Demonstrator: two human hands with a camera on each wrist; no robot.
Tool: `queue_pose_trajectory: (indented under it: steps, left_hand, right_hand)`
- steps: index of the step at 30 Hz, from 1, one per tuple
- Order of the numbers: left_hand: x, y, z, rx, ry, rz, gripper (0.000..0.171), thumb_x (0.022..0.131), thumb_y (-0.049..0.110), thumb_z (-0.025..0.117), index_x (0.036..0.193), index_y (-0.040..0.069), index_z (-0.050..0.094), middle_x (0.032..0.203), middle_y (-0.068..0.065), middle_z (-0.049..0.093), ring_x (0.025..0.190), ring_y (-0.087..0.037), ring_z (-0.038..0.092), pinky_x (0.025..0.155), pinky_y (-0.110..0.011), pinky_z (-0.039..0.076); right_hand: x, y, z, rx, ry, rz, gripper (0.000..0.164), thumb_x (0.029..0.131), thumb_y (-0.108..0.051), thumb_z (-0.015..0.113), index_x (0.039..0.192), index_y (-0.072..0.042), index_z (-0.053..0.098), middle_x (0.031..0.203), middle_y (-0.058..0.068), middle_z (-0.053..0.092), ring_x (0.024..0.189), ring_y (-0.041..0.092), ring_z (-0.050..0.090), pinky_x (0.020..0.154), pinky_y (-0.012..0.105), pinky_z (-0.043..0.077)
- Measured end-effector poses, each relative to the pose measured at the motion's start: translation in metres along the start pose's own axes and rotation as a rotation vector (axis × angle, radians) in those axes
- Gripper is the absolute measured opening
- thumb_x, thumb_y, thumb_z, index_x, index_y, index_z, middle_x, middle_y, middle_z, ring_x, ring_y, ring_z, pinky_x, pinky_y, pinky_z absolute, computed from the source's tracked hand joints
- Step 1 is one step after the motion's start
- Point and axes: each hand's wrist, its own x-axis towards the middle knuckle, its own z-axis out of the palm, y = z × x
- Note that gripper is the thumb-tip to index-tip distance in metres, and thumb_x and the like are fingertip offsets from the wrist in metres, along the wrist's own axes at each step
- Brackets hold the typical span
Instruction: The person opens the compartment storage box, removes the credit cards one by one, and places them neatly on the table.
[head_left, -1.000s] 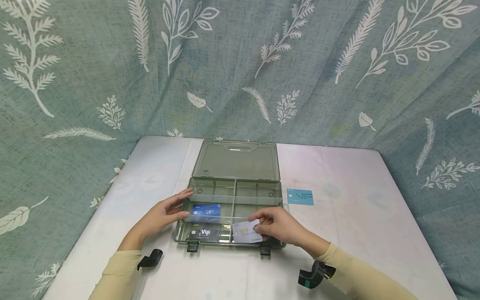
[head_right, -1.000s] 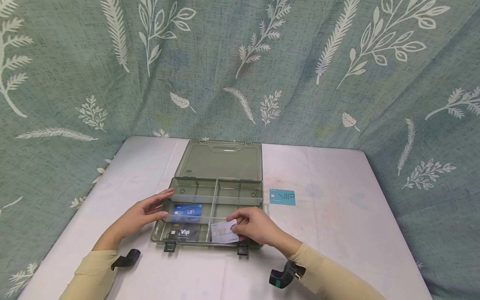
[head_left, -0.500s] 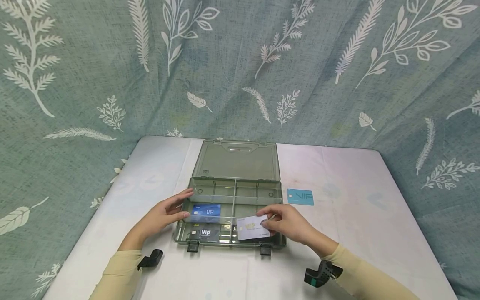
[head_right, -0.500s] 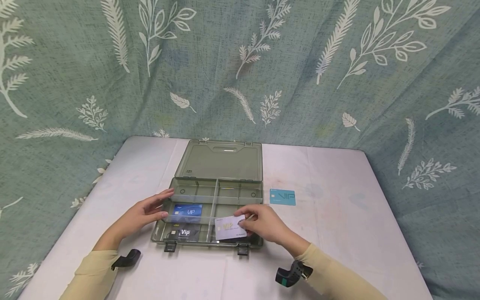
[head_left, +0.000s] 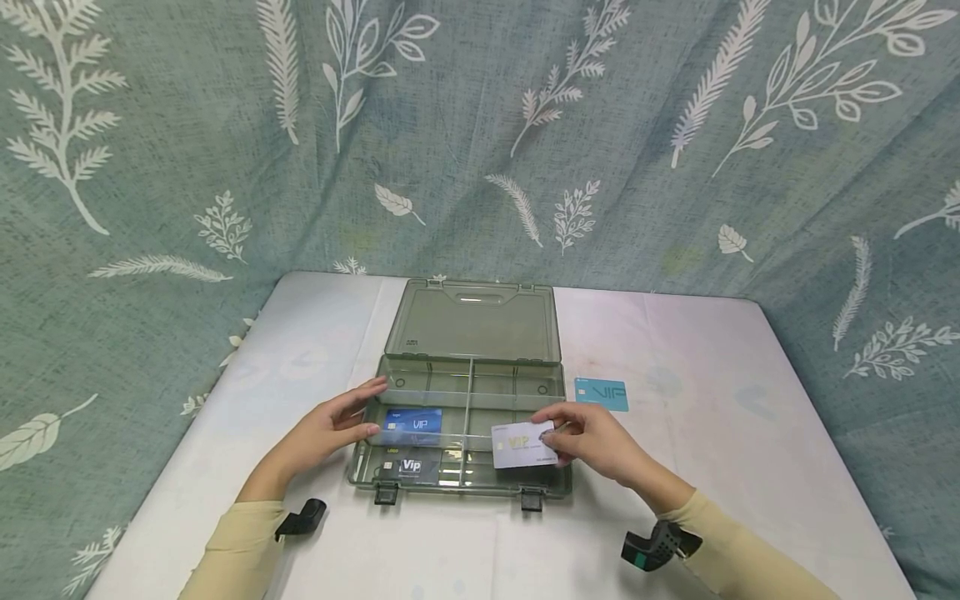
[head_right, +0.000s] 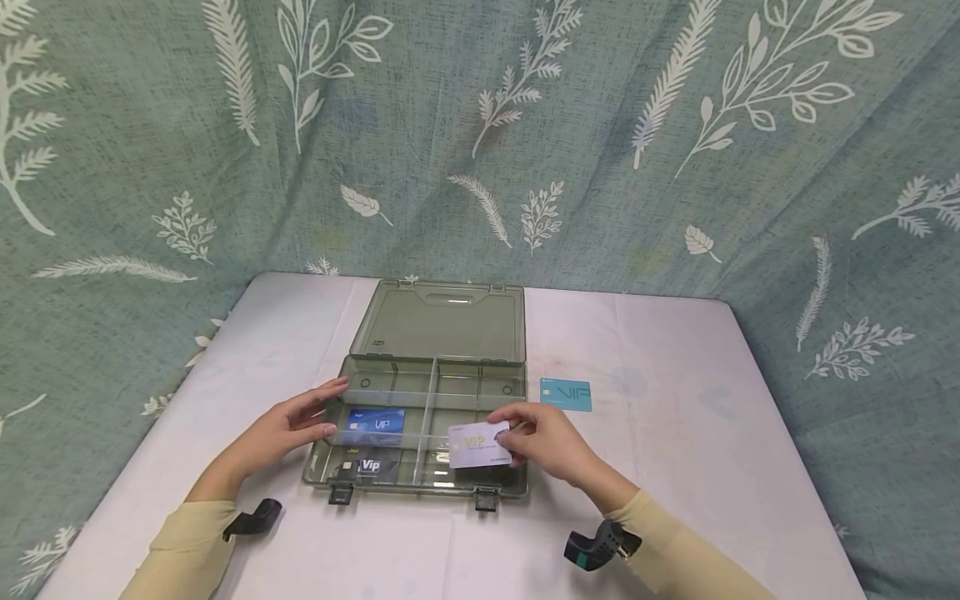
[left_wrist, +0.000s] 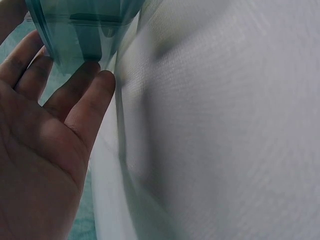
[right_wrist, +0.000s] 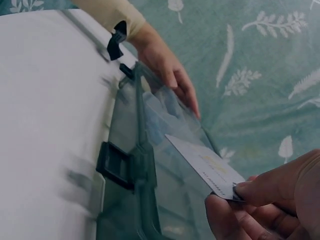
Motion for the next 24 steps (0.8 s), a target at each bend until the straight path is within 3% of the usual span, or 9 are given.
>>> queue_pose_trajectory:
  steps: [6, 10, 15, 24]
  left_hand:
    - [0.0, 0.0, 0.0, 0.003, 0.0, 0.005, 0.066, 0.097, 0.023, 0.072, 0.155, 0.01, 0.044, 0.167, -0.003, 0.027, 0.15, -0.026, 0.028, 0.111, -0.011, 0.032]
    - [0.0, 0.0, 0.0, 0.001, -0.003, 0.009, 0.066, 0.097, 0.022, 0.072, 0.155, 0.01, 0.044, 0.167, -0.004, 0.026, 0.151, -0.023, 0.027, 0.111, -0.011, 0.032]
    - [-0.001, -0.001, 0.0, 0.0, -0.005, 0.012, 0.066, 0.097, 0.022, 0.072, 0.155, 0.01, 0.044, 0.167, -0.005, 0.026, 0.151, -0.022, 0.027, 0.112, -0.011, 0.031]
    - [-0.001, 0.0, -0.001, -0.002, -0.001, 0.007, 0.066, 0.097, 0.023, 0.072, 0.155, 0.01, 0.044, 0.167, 0.0, 0.027, 0.15, -0.027, 0.028, 0.112, -0.011, 0.032]
  right_hand:
    - [-0.003, 0.004, -0.011, 0.008, 0.044, 0.01, 0.027, 0.096, -0.005, 0.069, 0.122, -0.007, 0.071, 0.111, 0.013, 0.07, 0.074, 0.022, 0.065, 0.069, 0.05, 0.063]
    - [-0.005, 0.007, -0.017, 0.007, 0.058, 0.01, 0.028, 0.096, -0.005, 0.068, 0.124, -0.008, 0.07, 0.105, 0.013, 0.068, 0.075, 0.023, 0.064, 0.071, 0.053, 0.063]
    - [-0.008, 0.01, -0.025, -0.007, 0.078, -0.004, 0.028, 0.097, -0.006, 0.068, 0.124, -0.008, 0.07, 0.093, 0.012, 0.064, 0.07, 0.022, 0.061, 0.071, 0.052, 0.063]
    - [-0.013, 0.017, -0.04, -0.028, 0.132, -0.009, 0.027, 0.098, -0.004, 0.065, 0.126, -0.003, 0.067, 0.108, 0.015, 0.064, 0.075, 0.021, 0.06, 0.065, 0.044, 0.062]
